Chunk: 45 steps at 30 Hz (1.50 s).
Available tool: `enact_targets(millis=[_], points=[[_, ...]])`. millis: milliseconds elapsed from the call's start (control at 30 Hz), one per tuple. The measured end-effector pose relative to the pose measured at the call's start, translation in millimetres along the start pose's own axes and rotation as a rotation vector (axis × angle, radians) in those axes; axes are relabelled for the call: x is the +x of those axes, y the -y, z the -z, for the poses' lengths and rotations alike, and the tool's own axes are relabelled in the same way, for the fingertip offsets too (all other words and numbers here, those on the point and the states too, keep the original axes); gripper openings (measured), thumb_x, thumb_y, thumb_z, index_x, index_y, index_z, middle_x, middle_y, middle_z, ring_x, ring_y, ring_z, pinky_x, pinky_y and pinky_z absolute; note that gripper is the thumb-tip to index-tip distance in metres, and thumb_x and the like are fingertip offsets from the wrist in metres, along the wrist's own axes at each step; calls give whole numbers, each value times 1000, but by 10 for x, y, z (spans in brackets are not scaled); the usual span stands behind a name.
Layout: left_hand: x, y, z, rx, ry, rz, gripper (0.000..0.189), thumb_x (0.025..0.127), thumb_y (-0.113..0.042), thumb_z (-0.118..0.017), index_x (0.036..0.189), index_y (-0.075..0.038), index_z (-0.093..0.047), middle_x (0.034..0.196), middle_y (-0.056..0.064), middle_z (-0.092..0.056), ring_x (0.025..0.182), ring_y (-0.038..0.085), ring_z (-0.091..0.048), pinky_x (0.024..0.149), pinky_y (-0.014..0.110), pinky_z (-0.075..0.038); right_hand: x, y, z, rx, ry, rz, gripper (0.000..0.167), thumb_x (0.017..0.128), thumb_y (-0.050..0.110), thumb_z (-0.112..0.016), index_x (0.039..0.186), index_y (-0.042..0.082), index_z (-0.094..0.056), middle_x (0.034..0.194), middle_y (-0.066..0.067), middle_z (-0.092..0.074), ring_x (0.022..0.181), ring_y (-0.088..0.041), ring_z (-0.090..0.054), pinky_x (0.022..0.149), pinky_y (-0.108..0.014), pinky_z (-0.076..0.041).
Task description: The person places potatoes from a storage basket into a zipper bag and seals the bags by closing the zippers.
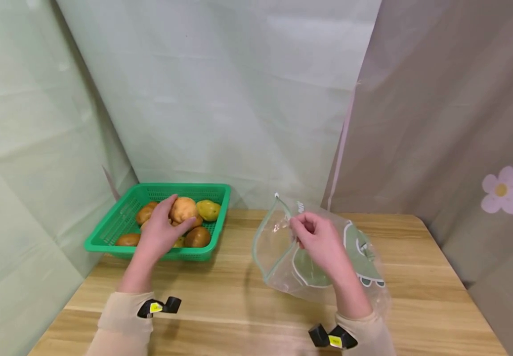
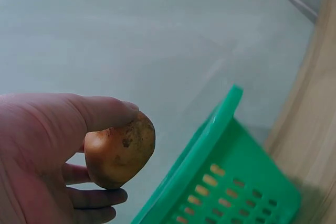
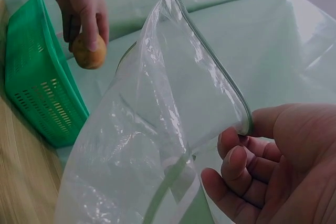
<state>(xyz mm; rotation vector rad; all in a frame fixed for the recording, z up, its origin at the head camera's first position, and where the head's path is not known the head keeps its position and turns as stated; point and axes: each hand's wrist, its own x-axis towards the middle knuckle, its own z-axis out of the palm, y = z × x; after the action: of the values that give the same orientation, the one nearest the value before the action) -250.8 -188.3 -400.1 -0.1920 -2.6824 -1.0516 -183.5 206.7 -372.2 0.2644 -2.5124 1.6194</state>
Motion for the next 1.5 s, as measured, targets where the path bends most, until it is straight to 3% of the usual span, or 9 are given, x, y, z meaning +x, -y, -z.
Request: enact_targets(millis=[333,600,800,1133,1300,1500], points=[[-97,-312,-194,-114,-27,-87,85,103,-32,-82,168,-1,-38,170,22,-41,155,43,-41,125,63,-36,-40,-16,20,16,1,-13,27,112,24,-69,104,-1,-71,75,-8,-65,68,-27,-59,61,-27,-46],[-216,-584,-328,-157,-11,-143,84,99,-28,-87,167,-5,-42,168,18,-43,147,40,-51,113,63,-50,-41,-29,7,31,8,-10,27,112,23,-68,102,-2,-71,75,-8,-64,67,-24,-59,64,-28,-47],[-276,-768,-409,-172,22,-172,85,97,-28,-89,166,-9,-44,170,17,-43,153,38,-46,119,62,-45,-40,-36,11,23,9,-8,27,113,22,-67,102,-2,-71,74,-8,-65,67,-23,-59,64,-28,-48],[-334,-965,-629,-170,70,-284,83,94,-24,-92,163,-8,-49,170,15,-44,156,36,-44,123,60,-42,-22,-63,18,-1,17,-1,22,112,22,-68,100,4,-73,75,-7,-65,67,-22,-59,62,-27,-47],[-364,-1055,-705,-165,96,-333,83,94,-25,-92,164,-9,-50,170,12,-45,154,33,-47,122,58,-43,-12,-62,14,-11,13,-6,25,112,23,-68,102,0,-73,74,-7,-65,67,-23,-60,62,-27,-47],[-410,-1132,-746,-171,121,-348,83,94,-26,-92,164,-13,-51,171,10,-44,154,33,-47,120,59,-45,3,-81,2,-16,22,-3,25,112,22,-68,102,0,-73,75,-6,-66,67,-23,-60,62,-27,-48]])
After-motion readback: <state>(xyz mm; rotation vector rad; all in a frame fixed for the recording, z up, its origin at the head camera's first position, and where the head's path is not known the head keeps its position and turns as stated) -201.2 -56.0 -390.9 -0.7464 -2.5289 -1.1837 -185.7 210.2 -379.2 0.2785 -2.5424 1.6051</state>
